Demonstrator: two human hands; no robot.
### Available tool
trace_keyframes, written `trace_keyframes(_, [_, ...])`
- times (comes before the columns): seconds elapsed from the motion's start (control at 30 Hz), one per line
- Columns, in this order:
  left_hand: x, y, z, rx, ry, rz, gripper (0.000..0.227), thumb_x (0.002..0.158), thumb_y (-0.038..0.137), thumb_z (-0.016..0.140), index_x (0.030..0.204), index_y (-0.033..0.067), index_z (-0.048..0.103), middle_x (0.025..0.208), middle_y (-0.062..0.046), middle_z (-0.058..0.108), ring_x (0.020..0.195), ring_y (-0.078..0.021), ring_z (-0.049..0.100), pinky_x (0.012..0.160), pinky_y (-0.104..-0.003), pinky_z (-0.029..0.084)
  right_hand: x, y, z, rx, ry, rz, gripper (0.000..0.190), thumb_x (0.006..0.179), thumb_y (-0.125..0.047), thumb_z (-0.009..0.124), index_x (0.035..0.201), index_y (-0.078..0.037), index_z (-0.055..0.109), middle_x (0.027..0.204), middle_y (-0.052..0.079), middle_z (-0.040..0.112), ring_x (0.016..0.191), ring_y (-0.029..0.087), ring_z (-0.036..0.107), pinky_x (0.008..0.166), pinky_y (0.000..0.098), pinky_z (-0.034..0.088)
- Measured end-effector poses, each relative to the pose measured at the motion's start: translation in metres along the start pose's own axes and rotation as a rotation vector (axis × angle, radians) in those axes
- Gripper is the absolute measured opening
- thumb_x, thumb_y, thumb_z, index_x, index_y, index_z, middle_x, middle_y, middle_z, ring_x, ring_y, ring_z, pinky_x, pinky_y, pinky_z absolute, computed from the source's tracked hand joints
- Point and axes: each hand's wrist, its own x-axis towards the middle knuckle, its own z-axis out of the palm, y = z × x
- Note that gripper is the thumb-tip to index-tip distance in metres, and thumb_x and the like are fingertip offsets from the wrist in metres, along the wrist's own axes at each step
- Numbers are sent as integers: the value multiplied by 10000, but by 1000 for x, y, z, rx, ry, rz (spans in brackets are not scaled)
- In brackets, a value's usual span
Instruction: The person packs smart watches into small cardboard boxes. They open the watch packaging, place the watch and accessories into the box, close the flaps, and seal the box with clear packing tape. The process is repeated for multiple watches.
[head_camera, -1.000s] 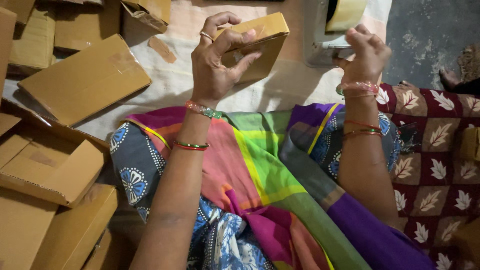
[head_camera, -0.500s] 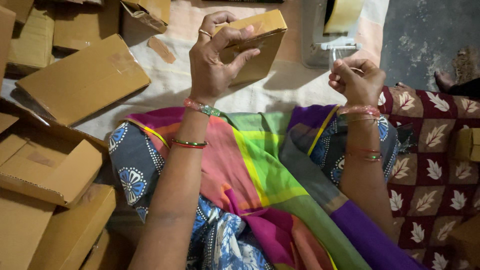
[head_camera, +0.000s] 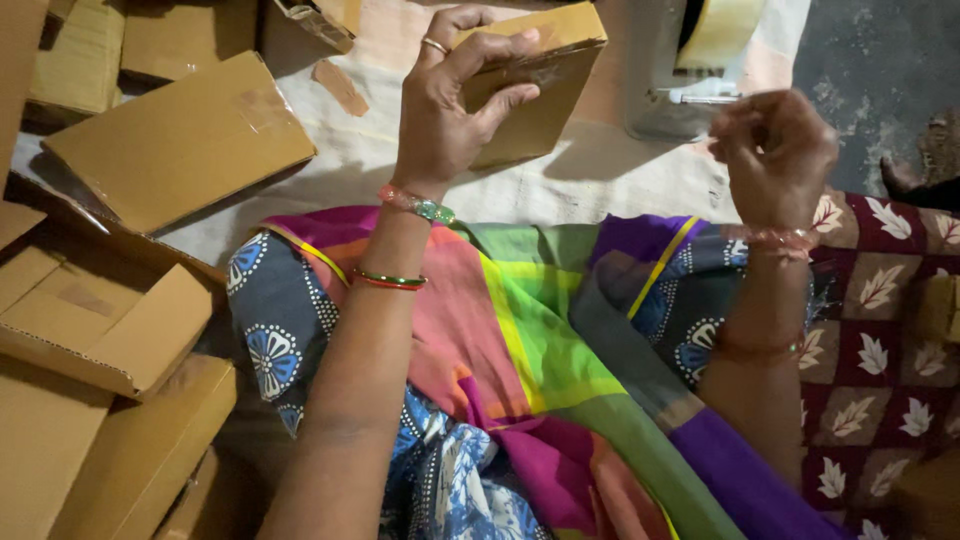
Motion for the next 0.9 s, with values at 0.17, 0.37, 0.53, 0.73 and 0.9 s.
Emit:
trace_keyframes(0.17, [1,1,0,-5,8,-21,484,829,89,953,1247,191,733,1259,-45,619,1196,-214,643,1017,-338,575,8,-97,17,193,-88,-395,107,1042,19,745,1116,13,668,1062,143,720,973,205,736,818,335,639])
trace_keyframes(0.37, [4,6,-9,-75,-43,-17,459,878,90,910,1291,162,724,1285,-68,618,1249,-230,626,1096,-361,546,36,-167,53,-261,-129,-723,77,1007,-80,767,1025,-72,693,993,50,707,898,227,684,790,368,548])
trace_keyframes(0.53, [4,7,-12,-98,-48,-42,477,800,139,913,1240,163,732,1289,-79,631,1219,-233,650,1039,-338,571,46,-172,68,-505,-14,-765,87,976,-167,773,975,-126,695,868,7,673,836,199,656,712,346,506])
trace_keyframes(0.73, [4,2,-7,-120,-23,-52,430,870,95,902,1263,171,745,1292,-54,656,1189,-216,710,1038,-314,606,44,-165,77,-488,115,-655,183,906,-239,924,939,-193,749,771,15,728,617,184,667,511,362,461])
trace_keyframes(0.9, [2,0,-6,-91,-19,-47,429,813,120,938,1187,125,727,1228,-66,652,1098,-226,709,954,-325,603,55,-152,58,-224,38,-536,499,833,-210,950,1177,-48,627,1019,92,720,877,236,712,757,351,567])
